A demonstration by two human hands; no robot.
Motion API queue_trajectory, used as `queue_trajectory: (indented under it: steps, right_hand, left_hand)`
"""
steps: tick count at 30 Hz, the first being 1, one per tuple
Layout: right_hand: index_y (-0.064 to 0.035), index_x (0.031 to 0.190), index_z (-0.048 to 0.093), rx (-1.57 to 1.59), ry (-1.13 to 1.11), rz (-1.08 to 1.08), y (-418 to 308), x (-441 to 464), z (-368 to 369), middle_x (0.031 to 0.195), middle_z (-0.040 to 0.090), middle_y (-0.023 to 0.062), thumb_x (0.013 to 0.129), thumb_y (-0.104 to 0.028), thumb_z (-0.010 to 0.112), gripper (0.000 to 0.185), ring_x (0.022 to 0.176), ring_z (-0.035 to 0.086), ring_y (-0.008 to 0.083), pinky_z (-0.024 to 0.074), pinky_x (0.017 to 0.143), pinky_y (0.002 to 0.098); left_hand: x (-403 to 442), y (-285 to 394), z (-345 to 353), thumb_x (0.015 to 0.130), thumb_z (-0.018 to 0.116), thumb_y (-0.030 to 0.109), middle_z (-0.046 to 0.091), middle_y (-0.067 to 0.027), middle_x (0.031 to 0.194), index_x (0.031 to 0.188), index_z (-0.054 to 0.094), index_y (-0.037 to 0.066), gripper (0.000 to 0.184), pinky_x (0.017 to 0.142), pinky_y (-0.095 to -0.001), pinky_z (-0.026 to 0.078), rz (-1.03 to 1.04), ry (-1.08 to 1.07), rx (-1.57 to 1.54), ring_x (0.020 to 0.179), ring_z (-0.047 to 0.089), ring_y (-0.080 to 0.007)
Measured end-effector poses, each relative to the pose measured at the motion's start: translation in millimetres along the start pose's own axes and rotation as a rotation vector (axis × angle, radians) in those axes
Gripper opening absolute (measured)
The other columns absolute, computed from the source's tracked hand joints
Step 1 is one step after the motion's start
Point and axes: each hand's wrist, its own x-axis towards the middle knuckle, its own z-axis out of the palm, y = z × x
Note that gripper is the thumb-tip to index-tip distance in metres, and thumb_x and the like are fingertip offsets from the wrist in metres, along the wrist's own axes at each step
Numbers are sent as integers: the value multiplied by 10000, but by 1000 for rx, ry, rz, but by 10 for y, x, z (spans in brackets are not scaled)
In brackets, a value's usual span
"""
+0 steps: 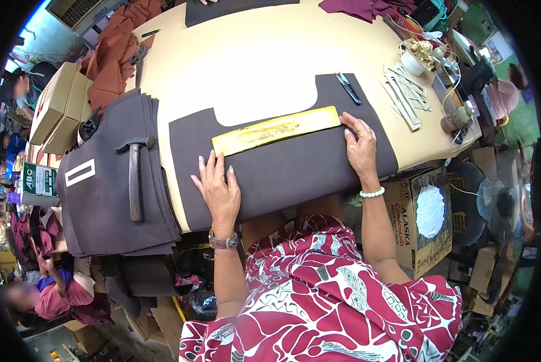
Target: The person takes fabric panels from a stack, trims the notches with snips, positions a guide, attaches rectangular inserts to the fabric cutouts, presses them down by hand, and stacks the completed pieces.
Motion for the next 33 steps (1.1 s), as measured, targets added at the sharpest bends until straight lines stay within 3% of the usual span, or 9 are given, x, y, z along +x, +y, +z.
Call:
queue_trajectory:
  steps: [9,12,15,33]
  right_hand:
    - [36,1126,584,-12,3,-11,11,5,-6,1044,657,120,797,92,505,343,978,632,202,442,922,296]
    - [-96,1084,648,21,0,80,71,-7,20,1043,656,19,820,-47,566,280,1049,556,202,319,1003,382]
    - [-112,1041,680,-123,33,90,10,-33,16,1059,659,14,822,-85,591,238,1074,541,223,313,1014,386]
    - [-121,1041,686,-111,9,54,52,-27,16,1063,662,34,811,-107,610,242,1101,520,238,298,1029,403]
  left_hand:
    - [8,23,-15,892,517,153,433,-106,1377,1290,499,81,405,1075,-595,112,-11,-21,26,1342,279,-337]
    - [4,11,3,888,506,144,433,-111,1371,1290,498,75,408,1063,-621,114,0,-14,22,1337,276,-352]
    - [2,16,0,886,505,142,430,-110,1374,1291,497,79,410,1065,-615,115,-6,-20,23,1337,274,-353]
    - [7,25,-21,872,546,136,458,-124,1348,1279,504,82,413,1073,-589,125,-8,13,-30,1325,302,-347]
